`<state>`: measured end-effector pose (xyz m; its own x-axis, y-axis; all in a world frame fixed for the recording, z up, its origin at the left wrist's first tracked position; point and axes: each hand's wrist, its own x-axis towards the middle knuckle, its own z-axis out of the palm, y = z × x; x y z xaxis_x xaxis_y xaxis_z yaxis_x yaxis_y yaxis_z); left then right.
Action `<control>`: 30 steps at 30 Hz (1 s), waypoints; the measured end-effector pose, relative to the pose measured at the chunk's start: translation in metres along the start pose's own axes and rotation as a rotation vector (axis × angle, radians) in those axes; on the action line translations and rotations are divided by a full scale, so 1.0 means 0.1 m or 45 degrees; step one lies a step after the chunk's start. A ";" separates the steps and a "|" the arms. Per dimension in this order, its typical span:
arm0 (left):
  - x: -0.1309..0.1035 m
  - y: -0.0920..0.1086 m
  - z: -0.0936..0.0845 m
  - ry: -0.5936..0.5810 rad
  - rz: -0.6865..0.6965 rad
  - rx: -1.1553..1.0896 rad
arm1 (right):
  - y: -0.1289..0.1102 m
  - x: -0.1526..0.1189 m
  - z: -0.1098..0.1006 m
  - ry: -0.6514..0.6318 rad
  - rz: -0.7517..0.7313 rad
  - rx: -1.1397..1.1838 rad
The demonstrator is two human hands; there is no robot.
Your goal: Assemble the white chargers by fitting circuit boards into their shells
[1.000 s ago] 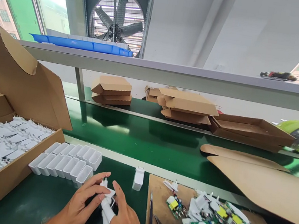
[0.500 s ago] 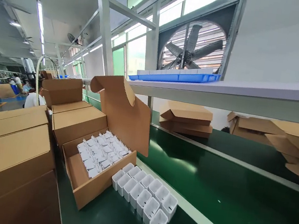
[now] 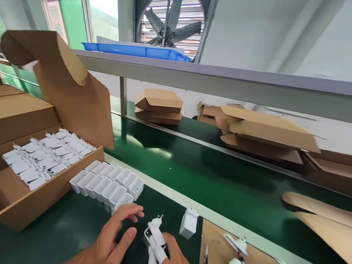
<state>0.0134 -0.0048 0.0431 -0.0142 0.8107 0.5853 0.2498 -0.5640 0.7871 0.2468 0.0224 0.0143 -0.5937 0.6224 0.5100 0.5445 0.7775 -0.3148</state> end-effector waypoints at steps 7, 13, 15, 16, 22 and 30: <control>-0.10 -0.03 0.00 -0.042 -0.053 0.096 | -0.30 0.13 -0.18 0.120 0.053 0.026; -0.07 -0.06 0.01 -0.356 0.152 0.229 | -0.31 0.03 -0.07 -0.079 0.128 0.078; -0.08 -0.08 0.05 -0.462 0.162 0.296 | -0.29 -0.01 -0.02 -0.077 0.132 0.074; -0.10 -0.09 0.07 -0.458 0.137 0.315 | -0.29 -0.02 -0.01 -0.063 0.140 0.086; -0.16 -0.11 0.11 -0.186 -0.090 0.275 | -0.35 0.01 -0.06 -0.027 0.260 0.235; -0.14 -0.12 0.12 -0.164 -0.204 0.114 | -0.37 0.01 -0.10 -0.041 0.195 0.175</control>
<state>0.0222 -0.0078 0.0232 0.0621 0.9053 0.4202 0.3392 -0.4150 0.8442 0.2318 -0.0069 0.0350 -0.5304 0.7350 0.4225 0.5450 0.6773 -0.4942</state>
